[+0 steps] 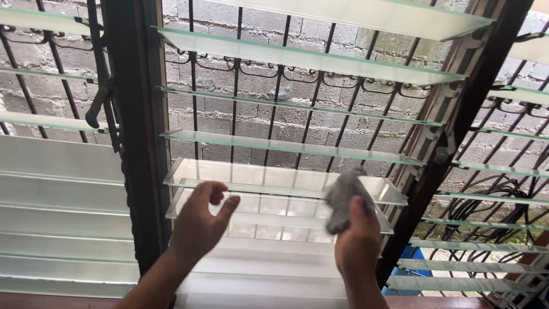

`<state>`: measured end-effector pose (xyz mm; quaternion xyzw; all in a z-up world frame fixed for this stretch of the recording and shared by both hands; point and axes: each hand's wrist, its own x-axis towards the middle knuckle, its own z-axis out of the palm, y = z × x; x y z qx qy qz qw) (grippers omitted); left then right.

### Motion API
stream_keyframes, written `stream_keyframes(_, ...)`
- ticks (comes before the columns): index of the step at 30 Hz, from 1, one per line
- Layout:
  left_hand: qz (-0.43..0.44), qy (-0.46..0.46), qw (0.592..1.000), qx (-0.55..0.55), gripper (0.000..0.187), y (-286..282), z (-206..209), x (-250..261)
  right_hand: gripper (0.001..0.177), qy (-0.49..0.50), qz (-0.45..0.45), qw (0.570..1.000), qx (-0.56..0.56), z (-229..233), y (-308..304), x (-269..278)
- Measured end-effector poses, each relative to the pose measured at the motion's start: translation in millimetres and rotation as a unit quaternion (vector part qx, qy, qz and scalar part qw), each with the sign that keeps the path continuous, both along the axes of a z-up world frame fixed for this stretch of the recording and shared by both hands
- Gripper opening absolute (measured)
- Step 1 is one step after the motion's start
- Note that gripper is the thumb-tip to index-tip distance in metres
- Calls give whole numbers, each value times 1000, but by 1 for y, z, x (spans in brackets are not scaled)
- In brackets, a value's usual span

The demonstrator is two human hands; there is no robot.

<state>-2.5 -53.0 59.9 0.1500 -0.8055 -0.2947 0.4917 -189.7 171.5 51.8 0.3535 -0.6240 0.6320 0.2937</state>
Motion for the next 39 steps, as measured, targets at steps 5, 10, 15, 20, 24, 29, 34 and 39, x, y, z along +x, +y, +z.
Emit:
stream_keyframes(5, 55, -12, 989, -137, 35, -37, 22, 1, 39, 223, -107, 919, 307, -5, -78, 5)
stream_keyframes(10, 75, -68, 970, -220, 30, -81, 38, -17, 64, 304, 21, 892, 333, 3, -139, 67)
stream_keyframes(15, 61, -182, 967, -167, 34, -110, 49, -22, 39, 291, 70, 889, 346, 14, -110, 26)
stream_keyframes(20, 26, -190, 972, -133, 37, -116, 50, -22, 33, 302, -17, 890, 341, 22, -30, -46)
stream_keyframes(24, 37, -244, 963, -105, 41, -112, 54, -20, 34, 307, -30, 890, 335, 17, -59, -28)
stream_keyframes(29, 38, -221, 964, -146, 40, -117, 46, -18, 34, 315, 7, 887, 337, 12, -149, 39)
stream_keyframes(34, 32, -201, 969, -141, 38, -122, 43, -20, 30, 280, 25, 896, 345, 21, -112, 8)
stream_keyframes(39, -22, -54, 985, -165, 42, -126, 36, -23, 33, 164, -35, 925, 340, 30, -13, -76)
